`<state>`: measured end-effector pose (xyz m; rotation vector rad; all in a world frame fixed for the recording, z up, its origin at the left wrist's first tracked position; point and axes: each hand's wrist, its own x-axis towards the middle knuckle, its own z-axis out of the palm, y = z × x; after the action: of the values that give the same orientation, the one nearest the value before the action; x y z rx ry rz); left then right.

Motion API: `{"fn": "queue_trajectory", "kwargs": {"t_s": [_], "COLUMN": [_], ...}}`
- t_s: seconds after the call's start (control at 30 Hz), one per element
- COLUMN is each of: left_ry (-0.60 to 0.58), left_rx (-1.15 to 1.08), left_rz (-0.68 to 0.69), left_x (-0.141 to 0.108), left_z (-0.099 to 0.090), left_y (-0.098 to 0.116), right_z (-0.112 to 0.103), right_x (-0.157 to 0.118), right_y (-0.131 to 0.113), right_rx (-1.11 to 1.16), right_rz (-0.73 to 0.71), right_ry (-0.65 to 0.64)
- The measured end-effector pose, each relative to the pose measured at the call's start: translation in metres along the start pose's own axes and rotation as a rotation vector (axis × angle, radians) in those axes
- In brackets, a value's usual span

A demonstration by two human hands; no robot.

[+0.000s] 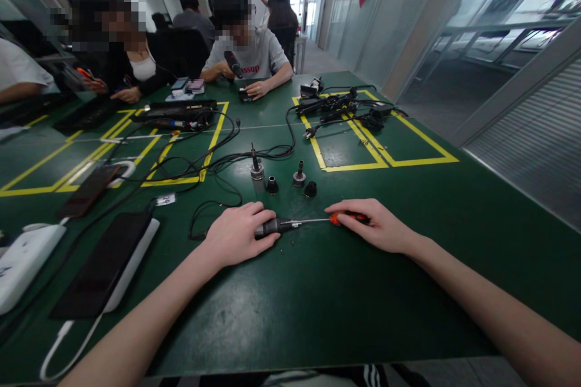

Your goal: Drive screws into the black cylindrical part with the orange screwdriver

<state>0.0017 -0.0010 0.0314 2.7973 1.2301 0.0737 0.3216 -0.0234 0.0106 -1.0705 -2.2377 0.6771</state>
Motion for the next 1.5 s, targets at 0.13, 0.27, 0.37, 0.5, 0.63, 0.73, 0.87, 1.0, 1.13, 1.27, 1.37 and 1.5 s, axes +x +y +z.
{"fn": "queue_trajectory", "kwargs": {"t_s": [0.13,0.27,0.37,0.5,0.63,0.73,0.87,1.0,1.13,1.27,1.37,1.5], "left_ry": [0.003,0.0,0.002,0.007,0.005,0.006,0.012,0.017,0.023,0.019,0.021,0.017], "left_rx": [0.002,0.003,0.004,0.008,0.004,0.008,0.019,0.025,0.022,0.024,0.027,0.029], "left_rz": [0.005,0.012,0.015,0.015,0.017,0.011,0.012,0.013,0.016,0.016,0.013,0.011], "left_x": [0.0,0.0,0.0,0.0,0.0,-0.001,-0.001,-0.002,-0.001,-0.001,-0.001,-0.001], "left_z": [0.001,0.001,0.001,0.002,0.002,0.001,0.0,0.0,0.0,0.0,0.0,0.0], "left_y": [0.0,0.0,0.0,-0.001,-0.001,0.0,0.001,0.001,0.001,0.001,0.001,0.001], "right_z": [0.0,0.001,0.004,0.007,0.007,0.007,0.007,0.011,0.014,0.016,0.017,0.02], "right_x": [-0.001,-0.002,-0.002,-0.001,-0.002,-0.002,0.0,0.002,0.003,0.003,0.003,0.002], "right_y": [0.002,0.004,0.004,0.001,-0.002,-0.005,-0.007,-0.006,-0.004,-0.004,-0.005,-0.005], "right_rx": [-0.023,-0.042,-0.049,-0.071,-0.115,-0.135,-0.155,-0.16,-0.18,-0.198,-0.224,-0.226], "right_rz": [-0.033,-0.09,-0.122,-0.131,-0.142,-0.133,-0.105,-0.094,-0.101,-0.13,-0.152,-0.134], "right_ry": [0.004,0.049,0.047,0.038,0.025,0.001,-0.012,-0.003,0.022,0.051,0.059,0.094]}}
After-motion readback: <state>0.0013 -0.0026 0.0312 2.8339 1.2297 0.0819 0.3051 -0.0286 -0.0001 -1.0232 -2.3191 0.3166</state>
